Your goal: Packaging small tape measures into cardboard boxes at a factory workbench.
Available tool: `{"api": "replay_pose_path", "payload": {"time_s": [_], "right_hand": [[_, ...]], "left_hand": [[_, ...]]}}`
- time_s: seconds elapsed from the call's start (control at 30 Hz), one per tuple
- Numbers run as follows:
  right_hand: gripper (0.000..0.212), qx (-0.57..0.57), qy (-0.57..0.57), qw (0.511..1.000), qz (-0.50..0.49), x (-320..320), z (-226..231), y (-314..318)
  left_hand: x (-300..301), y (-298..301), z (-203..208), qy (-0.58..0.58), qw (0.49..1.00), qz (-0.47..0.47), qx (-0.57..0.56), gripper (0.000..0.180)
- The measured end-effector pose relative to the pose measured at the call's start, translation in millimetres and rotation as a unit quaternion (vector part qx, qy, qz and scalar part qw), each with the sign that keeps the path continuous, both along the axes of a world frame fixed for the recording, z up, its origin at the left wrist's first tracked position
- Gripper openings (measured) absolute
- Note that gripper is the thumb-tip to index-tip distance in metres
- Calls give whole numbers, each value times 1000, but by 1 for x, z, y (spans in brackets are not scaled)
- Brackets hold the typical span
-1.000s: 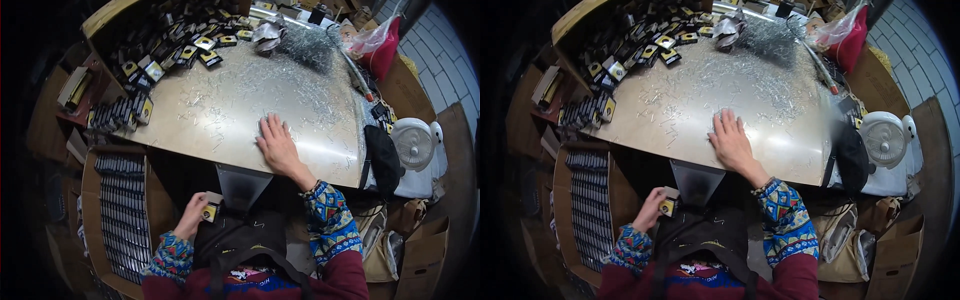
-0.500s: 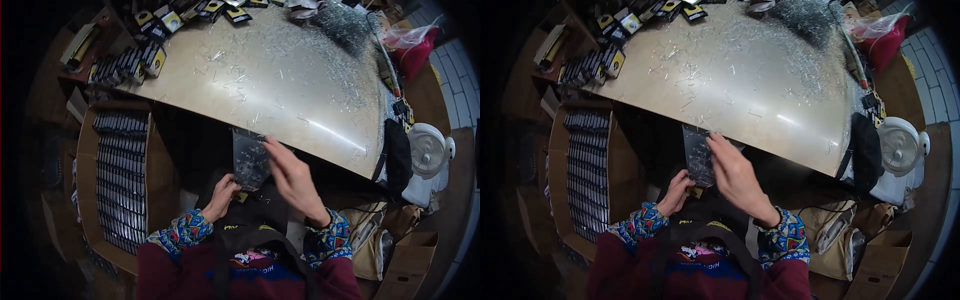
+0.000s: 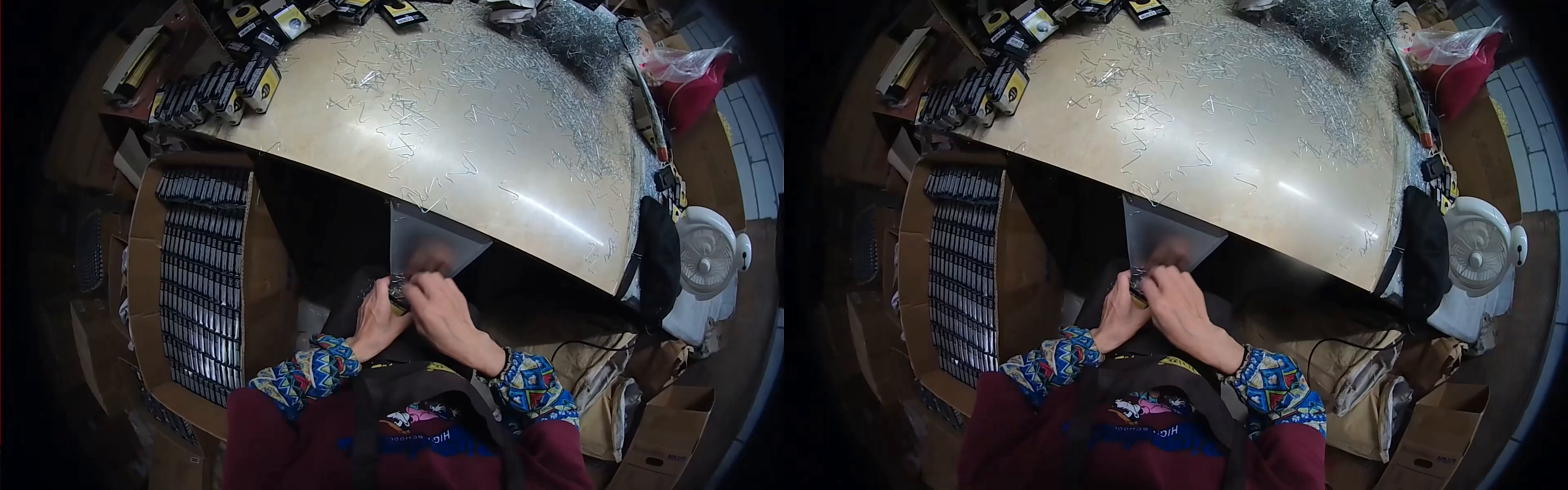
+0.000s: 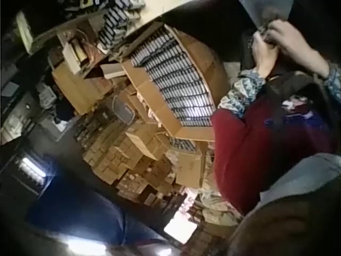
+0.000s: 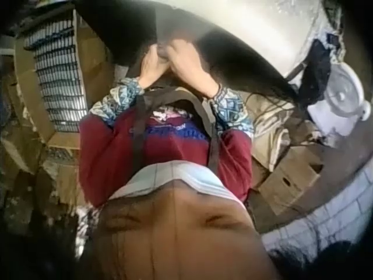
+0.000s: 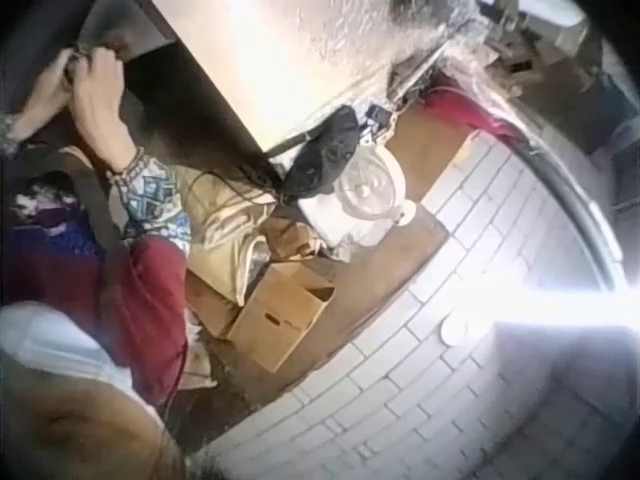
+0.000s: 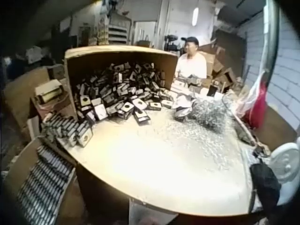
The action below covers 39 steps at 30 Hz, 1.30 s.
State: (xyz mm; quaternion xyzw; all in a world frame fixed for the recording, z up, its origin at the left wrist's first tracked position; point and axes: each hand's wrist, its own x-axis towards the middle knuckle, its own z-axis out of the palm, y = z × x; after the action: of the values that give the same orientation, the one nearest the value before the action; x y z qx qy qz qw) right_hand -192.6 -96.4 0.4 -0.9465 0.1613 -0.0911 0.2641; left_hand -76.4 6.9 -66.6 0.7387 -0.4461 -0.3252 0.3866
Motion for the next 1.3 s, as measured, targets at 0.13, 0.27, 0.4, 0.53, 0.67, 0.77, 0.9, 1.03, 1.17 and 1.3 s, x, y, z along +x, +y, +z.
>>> {"api": "replay_pose_path", "payload": {"time_s": [0.13,0.27,0.4,0.53,0.67,0.77,0.9,1.03,1.17,1.3], "right_hand": [[41,-66,-40,997,-19,-1,-7,5],[39,79,0,997,24,-9,1,1],[24,198,-113,972,-58,-10,12,-16],[22,250,-93,956,-125,-7,29,-23],[21,136,-103,974,-146,-4,23,-36],[17,67,-115,969,-208,-4,35,-54],[15,171,-106,961,-191,-3,54,-61],[18,210,-157,931,-253,-4,54,-57],[28,-7,-263,951,-164,-5,47,-54],[34,11,-235,963,-136,2,35,-45]], "left_hand": [[4,0,-7,-12,1000,-10,-14,59],[17,12,-10,-60,997,-54,-5,63],[38,29,-4,-98,991,-65,-71,71],[34,8,19,-63,987,-22,-149,77],[25,-22,45,-128,970,-39,-201,88],[28,-33,60,-184,961,-38,-201,100],[35,-43,64,-188,964,-87,-166,88],[31,-52,72,-52,988,-9,-147,77],[27,-54,74,22,984,32,-171,75],[25,-60,70,-8,974,-6,-228,72]]}}
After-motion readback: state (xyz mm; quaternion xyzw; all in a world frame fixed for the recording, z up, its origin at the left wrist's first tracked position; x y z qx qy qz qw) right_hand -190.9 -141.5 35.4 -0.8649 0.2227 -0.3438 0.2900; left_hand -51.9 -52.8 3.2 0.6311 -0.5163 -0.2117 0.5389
